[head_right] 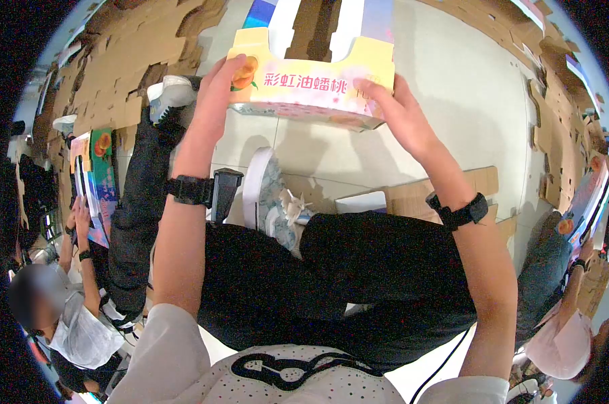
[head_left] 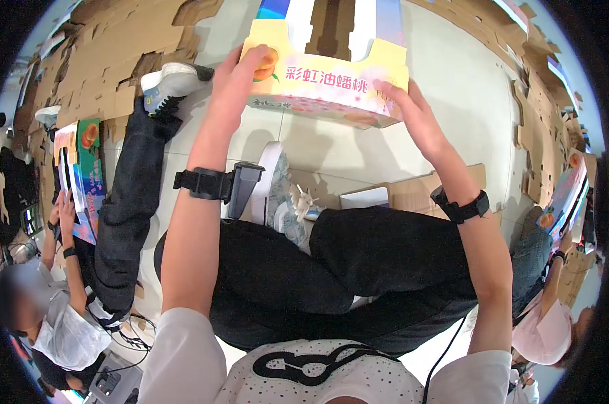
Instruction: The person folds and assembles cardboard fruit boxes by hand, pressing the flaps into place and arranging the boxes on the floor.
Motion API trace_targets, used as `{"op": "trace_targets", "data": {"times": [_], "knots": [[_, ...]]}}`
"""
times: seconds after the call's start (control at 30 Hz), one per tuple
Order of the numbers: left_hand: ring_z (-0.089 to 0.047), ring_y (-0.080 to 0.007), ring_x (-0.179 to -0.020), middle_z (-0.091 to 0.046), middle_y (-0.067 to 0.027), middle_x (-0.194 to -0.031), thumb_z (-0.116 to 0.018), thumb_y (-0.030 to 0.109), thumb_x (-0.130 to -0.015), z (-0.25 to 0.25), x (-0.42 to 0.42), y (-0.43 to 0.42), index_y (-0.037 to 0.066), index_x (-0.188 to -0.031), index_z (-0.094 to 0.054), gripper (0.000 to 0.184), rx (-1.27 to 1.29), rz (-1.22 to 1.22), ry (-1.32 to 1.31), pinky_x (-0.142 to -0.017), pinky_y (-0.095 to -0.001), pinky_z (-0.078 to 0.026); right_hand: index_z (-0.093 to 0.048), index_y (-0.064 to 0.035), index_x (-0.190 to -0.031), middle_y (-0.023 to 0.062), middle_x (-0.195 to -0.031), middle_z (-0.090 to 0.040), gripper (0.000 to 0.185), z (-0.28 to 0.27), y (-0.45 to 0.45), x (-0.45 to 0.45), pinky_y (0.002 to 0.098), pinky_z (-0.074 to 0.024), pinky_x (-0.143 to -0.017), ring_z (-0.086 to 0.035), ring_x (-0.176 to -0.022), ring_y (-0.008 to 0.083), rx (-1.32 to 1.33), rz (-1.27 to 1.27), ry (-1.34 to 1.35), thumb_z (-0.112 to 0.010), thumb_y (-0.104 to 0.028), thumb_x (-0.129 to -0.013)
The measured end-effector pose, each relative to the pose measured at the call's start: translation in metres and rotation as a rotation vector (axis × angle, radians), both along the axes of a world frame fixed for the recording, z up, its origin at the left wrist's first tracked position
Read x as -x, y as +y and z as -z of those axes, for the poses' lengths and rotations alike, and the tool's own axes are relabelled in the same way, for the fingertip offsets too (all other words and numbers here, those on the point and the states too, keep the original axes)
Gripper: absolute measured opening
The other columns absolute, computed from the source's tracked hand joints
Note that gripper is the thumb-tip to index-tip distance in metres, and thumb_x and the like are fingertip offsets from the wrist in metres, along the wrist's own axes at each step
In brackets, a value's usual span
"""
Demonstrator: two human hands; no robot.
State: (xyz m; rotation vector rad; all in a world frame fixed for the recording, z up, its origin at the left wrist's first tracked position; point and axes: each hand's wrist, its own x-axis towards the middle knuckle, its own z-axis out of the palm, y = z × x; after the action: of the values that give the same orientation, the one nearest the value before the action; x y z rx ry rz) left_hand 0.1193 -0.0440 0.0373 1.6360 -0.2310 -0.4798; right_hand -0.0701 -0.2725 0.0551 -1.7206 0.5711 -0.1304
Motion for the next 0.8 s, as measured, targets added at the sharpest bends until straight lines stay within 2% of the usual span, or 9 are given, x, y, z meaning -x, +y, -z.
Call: {"op": "trace_targets", "data": {"times": [0.13,0.33,0.43,0.53,0.63,0.8], "knots": [[-0.063,-0.0199,-0.108,-0.066,-0.0155,-0.12,-0.066,0.039,-0.087,0.005,-0.002,-0.005,-0.006,-0.131,-0.056,0.064,-0.035,-0.069,-0.055,-0.095,-0.0315,-0.047,-0.034,0.0075,-0.145,0.0199,-0.138,-0.05,0.088,0.008,-0.011,-0.006,0.0362,-0.0331,-0.11,-0.048,-0.128,0.0256,0.018,0.168,-0.045,-0.055,-0.058,-0.09],[-0.066,-0.02,-0.104,-0.068,-0.0167,-0.116,-0.067,0.037,-0.088,0.008,0.004,-0.007,-0.007,-0.128,-0.058,0.06,-0.076,-0.104,-0.097,-0.091,-0.0319,-0.05,-0.038,0.0026,-0.144,0.0163,-0.132,-0.052,0.081,0.014,-0.023,-0.006,0.0378,-0.0359,-0.104,-0.051,-0.117,0.0244,-0.568,0.325,-0.05,-0.053,-0.058,-0.091],[-0.068,-0.0219,-0.102,-0.069,-0.0178,-0.114,-0.066,0.038,-0.089,0.009,0.005,-0.006,-0.007,-0.126,-0.058,0.059,-0.135,-0.081,-0.193,-0.089,-0.0336,-0.051,-0.045,-0.0015,-0.14,0.0117,-0.128,-0.057,0.074,0.018,-0.025,-0.006,0.0358,-0.0364,-0.103,-0.053,-0.114,0.0221,-0.596,0.319,0.0,-0.055,-0.057,-0.092],[-0.067,-0.0216,-0.098,-0.07,-0.0172,-0.109,-0.063,0.04,-0.092,0.01,0.009,-0.009,-0.007,-0.122,-0.061,0.056,-0.22,-0.089,-0.294,-0.088,-0.0329,-0.051,-0.05,-0.0042,-0.137,0.0071,-0.123,-0.062,0.069,0.022,-0.01,-0.009,0.0353,-0.0379,-0.101,-0.057,-0.112,0.0188,-0.494,0.18,-0.013,-0.057,-0.056,-0.092],[-0.068,-0.0209,-0.095,-0.071,-0.0167,-0.106,-0.061,0.04,-0.093,0.009,0.011,-0.009,-0.007,-0.119,-0.063,0.053,-0.245,-0.087,-0.342,-0.087,-0.0324,-0.051,-0.054,-0.0069,-0.134,0.005,-0.12,-0.065,0.064,0.019,0.0,-0.011,0.0356,-0.0398,-0.099,-0.06,-0.11,0.0167,-0.477,0.177,0.044,-0.058,-0.056,-0.092],[-0.068,-0.0207,-0.095,-0.071,-0.0177,-0.105,-0.061,0.039,-0.093,0.011,0.01,-0.009,-0.007,-0.118,-0.063,0.053,-0.213,-0.08,-0.322,-0.086,-0.0327,-0.051,-0.055,-0.0058,-0.133,0.0065,-0.122,-0.065,0.065,0.017,-0.005,-0.009,0.0352,-0.0412,-0.098,-0.061,-0.111,0.0174,-0.458,0.126,0.062,-0.058,-0.055,-0.092]]}}
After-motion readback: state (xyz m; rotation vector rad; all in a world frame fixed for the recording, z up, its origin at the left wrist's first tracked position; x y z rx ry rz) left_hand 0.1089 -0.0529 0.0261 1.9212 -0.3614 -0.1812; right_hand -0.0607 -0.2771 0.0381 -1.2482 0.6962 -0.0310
